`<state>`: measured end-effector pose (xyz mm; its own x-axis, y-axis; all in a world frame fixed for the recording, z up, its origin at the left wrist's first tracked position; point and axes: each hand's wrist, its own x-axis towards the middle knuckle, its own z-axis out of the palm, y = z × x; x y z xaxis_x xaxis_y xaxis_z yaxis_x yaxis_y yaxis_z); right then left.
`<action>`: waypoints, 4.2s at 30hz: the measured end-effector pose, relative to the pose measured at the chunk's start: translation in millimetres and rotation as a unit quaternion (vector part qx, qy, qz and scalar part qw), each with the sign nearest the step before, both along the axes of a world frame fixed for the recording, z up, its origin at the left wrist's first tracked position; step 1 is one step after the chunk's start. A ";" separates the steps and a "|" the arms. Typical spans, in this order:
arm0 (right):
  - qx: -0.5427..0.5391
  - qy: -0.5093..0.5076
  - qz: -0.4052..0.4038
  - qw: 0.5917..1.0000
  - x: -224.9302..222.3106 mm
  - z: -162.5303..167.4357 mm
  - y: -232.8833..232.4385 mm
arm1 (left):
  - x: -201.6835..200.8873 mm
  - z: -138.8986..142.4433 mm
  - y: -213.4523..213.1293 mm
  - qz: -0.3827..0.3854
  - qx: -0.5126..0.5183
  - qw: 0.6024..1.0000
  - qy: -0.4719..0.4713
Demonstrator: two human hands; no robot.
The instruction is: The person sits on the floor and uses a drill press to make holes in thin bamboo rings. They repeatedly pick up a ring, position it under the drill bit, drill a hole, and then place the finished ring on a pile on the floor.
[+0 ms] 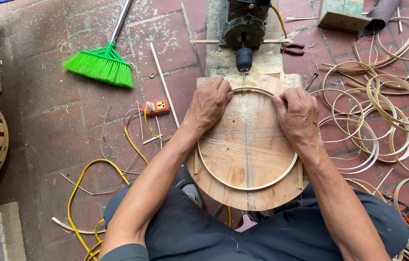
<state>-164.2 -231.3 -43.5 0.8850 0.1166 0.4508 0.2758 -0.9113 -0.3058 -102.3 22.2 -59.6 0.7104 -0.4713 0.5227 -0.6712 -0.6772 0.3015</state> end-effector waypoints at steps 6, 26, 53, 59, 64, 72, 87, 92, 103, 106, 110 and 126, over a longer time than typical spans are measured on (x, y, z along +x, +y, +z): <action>0.013 -0.007 0.010 1.000 2.4 -2.2 3.9 | 3.3 1.0 4.5 -0.006 -0.030 1.000 -0.003; 0.036 0.004 0.004 0.999 15.9 -7.6 10.4 | 18.4 -16.1 10.6 -0.003 -0.032 0.999 0.017; -0.022 0.030 0.096 0.995 23.2 60.2 6.7 | 13.1 26.4 9.7 -0.020 -0.008 0.997 0.071; 0.041 0.091 -0.023 0.995 14.6 43.3 -9.5 | 30.9 10.6 12.5 -0.024 0.002 0.999 0.036; 0.036 0.014 0.005 0.999 15.7 28.4 -6.9 | 27.7 15.1 11.3 0.000 0.018 0.999 0.039; 0.022 -0.009 0.029 0.999 31.0 14.0 -7.9 | 33.0 11.0 11.3 0.031 0.023 0.998 0.040; -0.005 0.003 0.026 1.000 47.3 11.2 -5.8 | 35.9 7.2 15.5 0.037 0.031 0.998 0.043; 0.007 0.000 0.036 0.999 50.4 12.2 -6.2 | 36.3 7.0 14.7 0.040 0.027 0.998 0.040; 0.002 0.013 0.034 0.999 60.4 21.6 -3.3 | 40.5 10.1 12.0 0.048 0.016 0.998 0.040; 0.003 0.007 0.039 0.999 63.1 24.1 -3.9 | 43.2 8.9 11.3 0.057 0.017 0.997 0.044; 0.017 -0.005 0.043 0.999 67.9 26.2 -2.5 | 49.0 8.9 11.7 0.065 0.027 0.996 0.058; 0.027 -0.020 0.039 0.999 79.0 35.1 -7.4 | 60.5 21.2 4.9 0.060 0.025 0.996 0.057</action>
<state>-85.1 -238.7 -8.4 0.8551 0.1594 0.4933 0.3585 -0.8692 -0.3406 -41.8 27.0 -38.4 0.8163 -0.4025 0.4144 -0.5479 -0.7667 0.3347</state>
